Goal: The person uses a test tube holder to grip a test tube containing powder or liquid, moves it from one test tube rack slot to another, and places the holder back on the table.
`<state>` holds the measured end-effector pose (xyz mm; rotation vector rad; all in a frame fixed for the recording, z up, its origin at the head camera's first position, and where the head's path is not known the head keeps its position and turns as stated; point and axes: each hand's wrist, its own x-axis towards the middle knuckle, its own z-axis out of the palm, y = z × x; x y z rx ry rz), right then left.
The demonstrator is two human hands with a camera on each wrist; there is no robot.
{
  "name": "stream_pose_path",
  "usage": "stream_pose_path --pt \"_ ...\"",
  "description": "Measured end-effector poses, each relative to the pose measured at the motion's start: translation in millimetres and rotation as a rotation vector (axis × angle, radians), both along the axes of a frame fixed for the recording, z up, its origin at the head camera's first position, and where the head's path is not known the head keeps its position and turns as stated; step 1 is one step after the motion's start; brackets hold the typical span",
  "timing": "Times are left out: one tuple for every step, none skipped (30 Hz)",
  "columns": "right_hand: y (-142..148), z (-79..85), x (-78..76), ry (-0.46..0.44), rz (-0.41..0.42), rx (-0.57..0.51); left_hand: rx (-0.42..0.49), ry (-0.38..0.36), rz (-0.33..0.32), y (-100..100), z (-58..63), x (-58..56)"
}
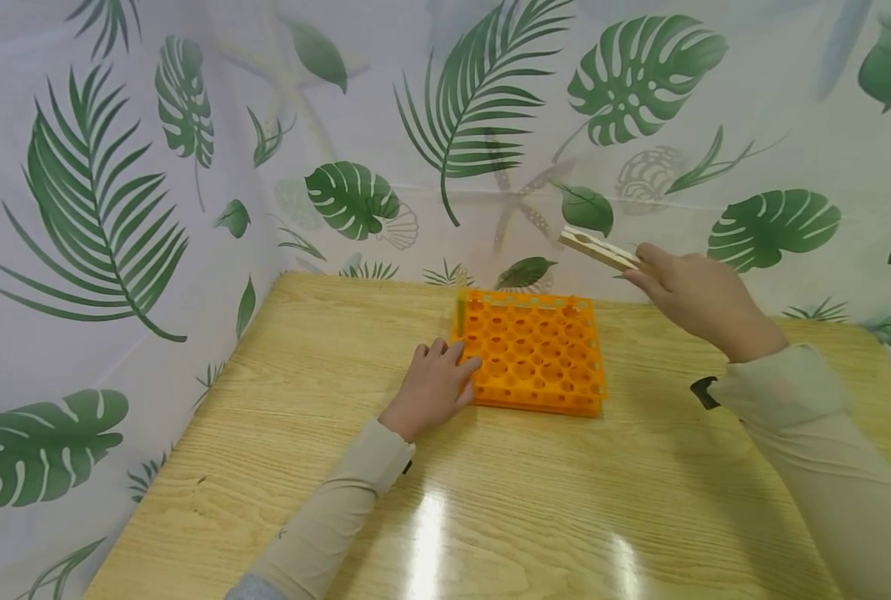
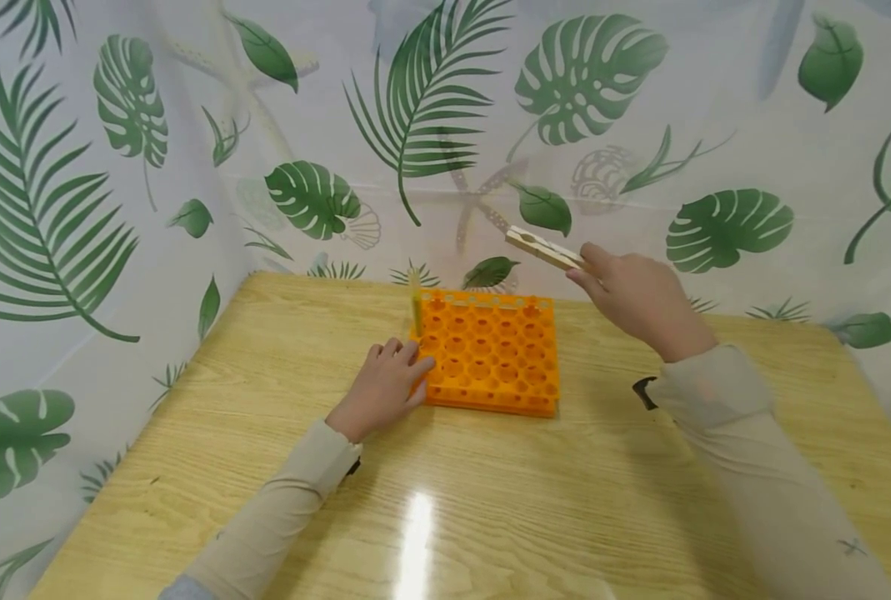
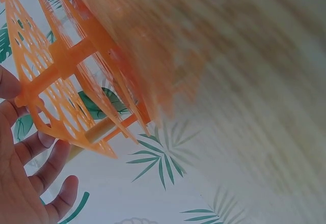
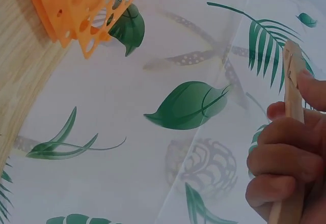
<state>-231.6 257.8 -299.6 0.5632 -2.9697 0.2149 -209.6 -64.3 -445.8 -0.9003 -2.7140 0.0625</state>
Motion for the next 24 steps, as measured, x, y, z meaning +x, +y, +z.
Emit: stream_pose_path --pt "-2 0.9 -0.1 0.0 0.005 -0.001 -0.002 -0.003 0.002 0 0.2 0.1" --pt "-4 1.5 -0.2 0.005 0.011 -0.002 -0.004 -0.005 0.004 0 0.5 0.1" --pt "-6 1.8 -0.6 0.015 0.017 -0.003 -0.004 -0.005 0.005 0 0.6 0.2" --pt "-8 2.1 -0.9 0.028 0.023 -0.003 -0.003 -0.003 0.006 0 0.7 0.2" --pt "-10 2.2 -1.5 0.044 0.03 0.0 -0.001 -0.003 0.006 0 0.7 0.2" --pt "-11 2.1 -2.2 0.058 0.036 0.005 -0.001 -0.004 0.006 0 0.7 0.1" --pt "-13 2.2 -2.6 0.072 0.041 0.01 0.001 -0.004 0.006 0 0.5 0.2" --pt "-15 2.0 -3.5 0.083 0.047 0.018 0.003 -0.005 0.004 0 0.3 0.2" --pt "-17 2.0 -4.4 0.092 0.053 0.025 0.003 -0.006 0.003 0 0.0 0.2" --pt "-18 2.1 -5.4 0.1 0.059 0.032 0.001 -0.007 0.003 0 -0.1 0.0" --pt "-20 2.2 -6.4 0.107 0.063 0.041 0.001 -0.01 0.001 0 -0.1 0.0" --pt "-21 2.5 -7.3 0.11 0.065 0.047 0.003 -0.01 -0.001 0 -0.2 0.0" --pt "-23 2.8 -8.2 0.115 0.067 0.053 0.004 -0.011 -0.002 0 -0.1 0.0" --pt "-24 3.2 -9.2 0.114 0.068 0.057 0.006 -0.01 -0.004 0 0.1 0.2" --pt "-26 3.6 -10.1 0.112 0.068 0.059 0.007 -0.009 -0.004 0 0.3 0.3" --pt "-27 4.2 -11.0 0.113 0.068 0.062 0.011 -0.008 -0.006 0 0.4 0.4" --pt "-29 5.0 -11.7 0.11 0.069 0.062 0.016 -0.009 -0.007 0 0.4 0.5" --pt "-31 5.8 -12.4 0.108 0.072 0.059 0.018 -0.008 -0.007 0 0.5 0.5" --pt "-33 6.7 -13.2 0.105 0.077 0.054 0.019 -0.008 -0.007 0 0.4 0.4" --pt "-35 7.8 -13.9 0.102 0.082 0.049 0.021 -0.005 -0.008 0 0.5 0.6" --pt "-36 8.7 -14.6 0.104 0.088 0.043 0.022 -0.006 -0.008 0 0.3 0.3" --pt "-38 9.7 -15.3 0.109 0.095 0.039 0.023 -0.005 -0.007 0 0.2 0.3" --pt "-40 10.6 -15.9 0.111 0.101 0.033 0.025 -0.004 -0.007 0 0.2 0.3" --pt "-42 11.4 -16.8 0.118 0.106 0.03 0.026 -0.002 -0.009 0 0.1 0.3"
